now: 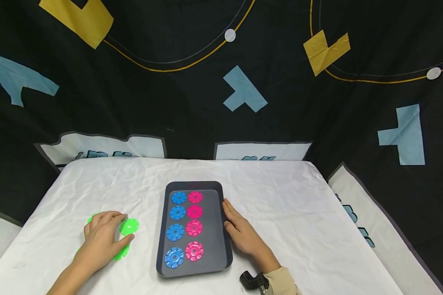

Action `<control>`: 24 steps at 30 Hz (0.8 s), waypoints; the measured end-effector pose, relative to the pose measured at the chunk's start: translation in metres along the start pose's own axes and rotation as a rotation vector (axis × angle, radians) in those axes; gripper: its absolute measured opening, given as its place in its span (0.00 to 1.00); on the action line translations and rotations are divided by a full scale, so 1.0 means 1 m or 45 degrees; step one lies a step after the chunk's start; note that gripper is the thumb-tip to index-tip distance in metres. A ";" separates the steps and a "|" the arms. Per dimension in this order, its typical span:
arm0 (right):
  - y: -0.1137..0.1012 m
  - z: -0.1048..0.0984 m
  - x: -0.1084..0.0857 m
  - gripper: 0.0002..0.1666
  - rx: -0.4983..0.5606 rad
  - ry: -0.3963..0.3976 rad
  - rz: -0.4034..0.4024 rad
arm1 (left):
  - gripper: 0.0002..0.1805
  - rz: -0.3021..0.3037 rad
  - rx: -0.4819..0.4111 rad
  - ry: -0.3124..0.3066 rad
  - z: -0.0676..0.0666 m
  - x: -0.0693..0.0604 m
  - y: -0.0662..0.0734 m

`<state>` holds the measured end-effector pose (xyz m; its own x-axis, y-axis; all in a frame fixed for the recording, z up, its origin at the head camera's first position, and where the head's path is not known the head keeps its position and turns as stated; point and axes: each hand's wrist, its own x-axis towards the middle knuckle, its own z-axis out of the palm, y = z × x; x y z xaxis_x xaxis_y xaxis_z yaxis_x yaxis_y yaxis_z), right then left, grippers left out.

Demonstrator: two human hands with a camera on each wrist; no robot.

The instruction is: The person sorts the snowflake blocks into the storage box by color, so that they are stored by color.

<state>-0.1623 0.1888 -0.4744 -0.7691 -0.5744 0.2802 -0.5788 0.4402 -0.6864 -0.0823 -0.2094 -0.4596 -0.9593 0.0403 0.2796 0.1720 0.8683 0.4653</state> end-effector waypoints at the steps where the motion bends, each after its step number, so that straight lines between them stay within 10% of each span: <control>1: 0.000 0.000 0.000 0.33 -0.003 0.001 0.003 | 0.32 -0.010 0.013 -0.010 -0.001 0.000 -0.001; 24: 0.002 0.004 0.000 0.33 0.025 0.059 -0.003 | 0.27 -0.117 -0.078 -0.137 0.000 0.014 -0.007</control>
<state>-0.1623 0.1870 -0.4787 -0.7797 -0.5426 0.3126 -0.5758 0.4249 -0.6986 -0.0968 -0.2145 -0.4592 -0.9895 0.0173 0.1433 0.0924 0.8390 0.5362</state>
